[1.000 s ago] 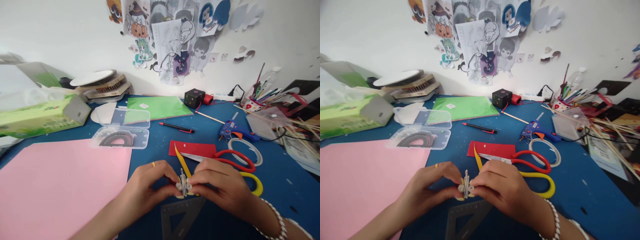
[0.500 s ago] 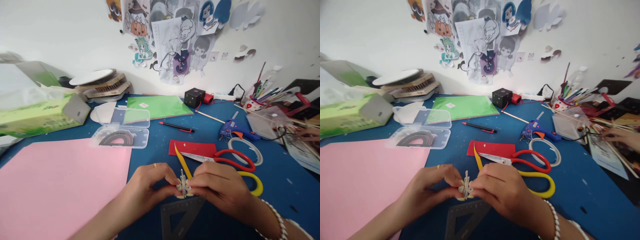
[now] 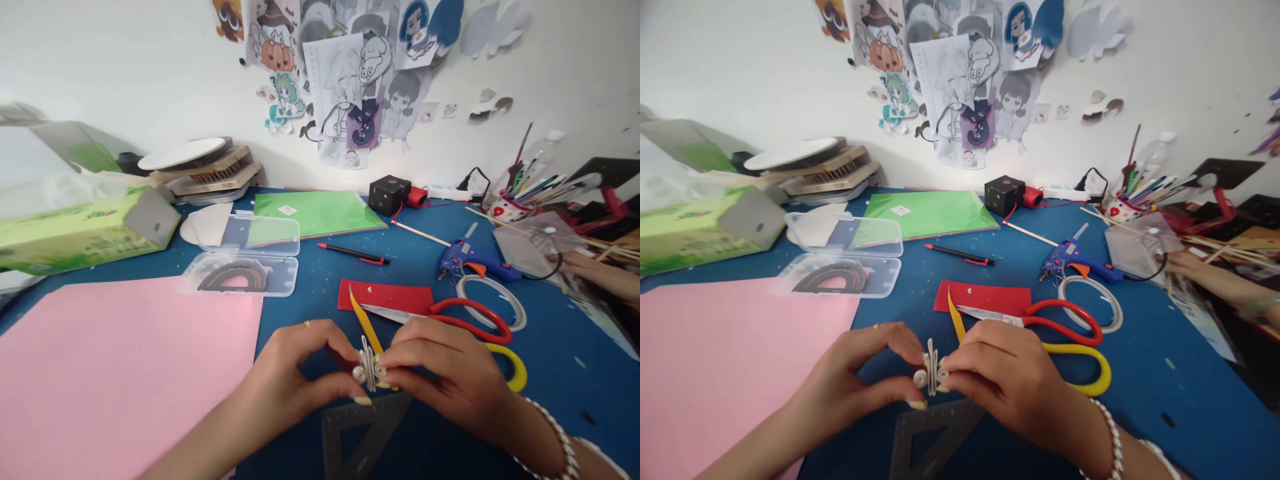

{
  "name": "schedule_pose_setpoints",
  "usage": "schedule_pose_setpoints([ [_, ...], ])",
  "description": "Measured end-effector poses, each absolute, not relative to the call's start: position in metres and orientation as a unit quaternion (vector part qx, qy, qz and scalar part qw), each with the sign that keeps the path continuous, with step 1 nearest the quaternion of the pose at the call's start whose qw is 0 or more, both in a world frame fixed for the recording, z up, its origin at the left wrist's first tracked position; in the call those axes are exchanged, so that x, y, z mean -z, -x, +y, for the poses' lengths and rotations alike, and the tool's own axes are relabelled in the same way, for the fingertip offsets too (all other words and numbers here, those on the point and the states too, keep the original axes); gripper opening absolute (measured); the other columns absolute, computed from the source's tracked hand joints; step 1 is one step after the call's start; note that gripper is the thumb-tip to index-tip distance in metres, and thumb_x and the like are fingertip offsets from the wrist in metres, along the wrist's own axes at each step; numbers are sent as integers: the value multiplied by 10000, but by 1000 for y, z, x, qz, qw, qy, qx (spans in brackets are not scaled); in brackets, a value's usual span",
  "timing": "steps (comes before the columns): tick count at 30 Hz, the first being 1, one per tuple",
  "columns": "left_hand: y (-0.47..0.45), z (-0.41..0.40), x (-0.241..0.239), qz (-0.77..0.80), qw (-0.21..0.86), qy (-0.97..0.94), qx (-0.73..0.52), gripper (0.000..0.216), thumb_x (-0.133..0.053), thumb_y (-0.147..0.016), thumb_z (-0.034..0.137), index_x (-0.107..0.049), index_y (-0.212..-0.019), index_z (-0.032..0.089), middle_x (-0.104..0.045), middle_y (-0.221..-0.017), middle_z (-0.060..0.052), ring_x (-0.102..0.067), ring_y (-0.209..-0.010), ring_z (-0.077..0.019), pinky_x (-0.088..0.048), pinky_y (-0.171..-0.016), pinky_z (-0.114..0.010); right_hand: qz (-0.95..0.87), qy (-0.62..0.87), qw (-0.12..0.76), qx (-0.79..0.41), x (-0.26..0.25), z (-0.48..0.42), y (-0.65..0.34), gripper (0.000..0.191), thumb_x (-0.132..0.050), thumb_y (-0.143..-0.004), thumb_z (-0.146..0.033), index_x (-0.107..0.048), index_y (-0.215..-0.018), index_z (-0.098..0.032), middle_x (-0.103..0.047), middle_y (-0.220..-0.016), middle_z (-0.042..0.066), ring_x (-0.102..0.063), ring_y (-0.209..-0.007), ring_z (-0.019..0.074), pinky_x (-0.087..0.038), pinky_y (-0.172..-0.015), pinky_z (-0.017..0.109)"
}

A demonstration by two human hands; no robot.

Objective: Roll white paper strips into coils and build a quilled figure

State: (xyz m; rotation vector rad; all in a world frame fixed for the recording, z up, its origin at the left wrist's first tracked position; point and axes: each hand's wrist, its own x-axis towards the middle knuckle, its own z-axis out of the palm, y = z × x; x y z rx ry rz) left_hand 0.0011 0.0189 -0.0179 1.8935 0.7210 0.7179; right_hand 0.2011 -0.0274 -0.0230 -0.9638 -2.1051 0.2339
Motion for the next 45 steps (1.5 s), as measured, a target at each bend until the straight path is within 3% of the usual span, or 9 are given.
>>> schedule_pose_setpoints([
  [2, -3, 19, 15, 318, 513, -747, -280, 232, -767, -573, 242, -618, -735, 171, -660, -709, 21, -609, -673, -128, -460, -626, -179, -830, 382, 395, -94, 23, -27, -201, 61, -571, -799, -203, -612, -821, -163, -633, -709, 12, -567, -669, 88, -452, -613, 179],
  [5, -5, 20, 10, 344, 575, -702, -240, 178, -714, -635, 247, -626, -763, 160, -663, -715, 5, -607, -683, -141, -461, -643, -209, -836, 382, 383, -90, 24, -25, -199, 68, -567, -803, -207, -612, -826, -160, -623, -699, 11, -559, -651, 89, -439, -591, 186],
  [9, -8, 20, 11, 400, 645, -616, -212, 90, -669, -645, 208, -611, -678, 147, -642, -641, 16, -592, -623, -125, -438, -600, -213, -847, 372, 370, -88, 28, -26, -197, 70, -548, -816, -206, -599, -823, -159, -609, -695, 8, -543, -647, 91, -426, -580, 198],
  [16, -12, 20, 17, 424, 705, -536, -187, 193, -713, -589, 288, -597, -604, 134, -628, -538, 35, -582, -510, -98, -441, -527, -196, -858, 351, 361, -99, 35, -29, -196, 67, -541, -816, -174, -592, -858, -164, -614, -747, 13, -532, -686, 98, -422, -612, 206],
  [33, -12, 23, 14, 410, 766, -455, -192, 250, -745, -560, 306, -587, -616, 120, -630, -521, 52, -550, -485, -55, -408, -506, -158, -793, 404, 436, -133, 27, -29, -188, 113, -655, -727, -246, -604, -775, -158, -597, -698, 10, -553, -658, 93, -454, -607, 187],
  [45, -11, 22, 16, 409, 777, -454, -150, 222, -751, -554, 269, -615, -608, 102, -629, -519, 35, -552, -489, -67, -437, -527, -179, -820, 362, 386, -217, 29, -30, -188, 28, -588, -786, -173, -584, -763, -156, -583, -672, 7, -514, -625, 85, -407, -557, 184],
])
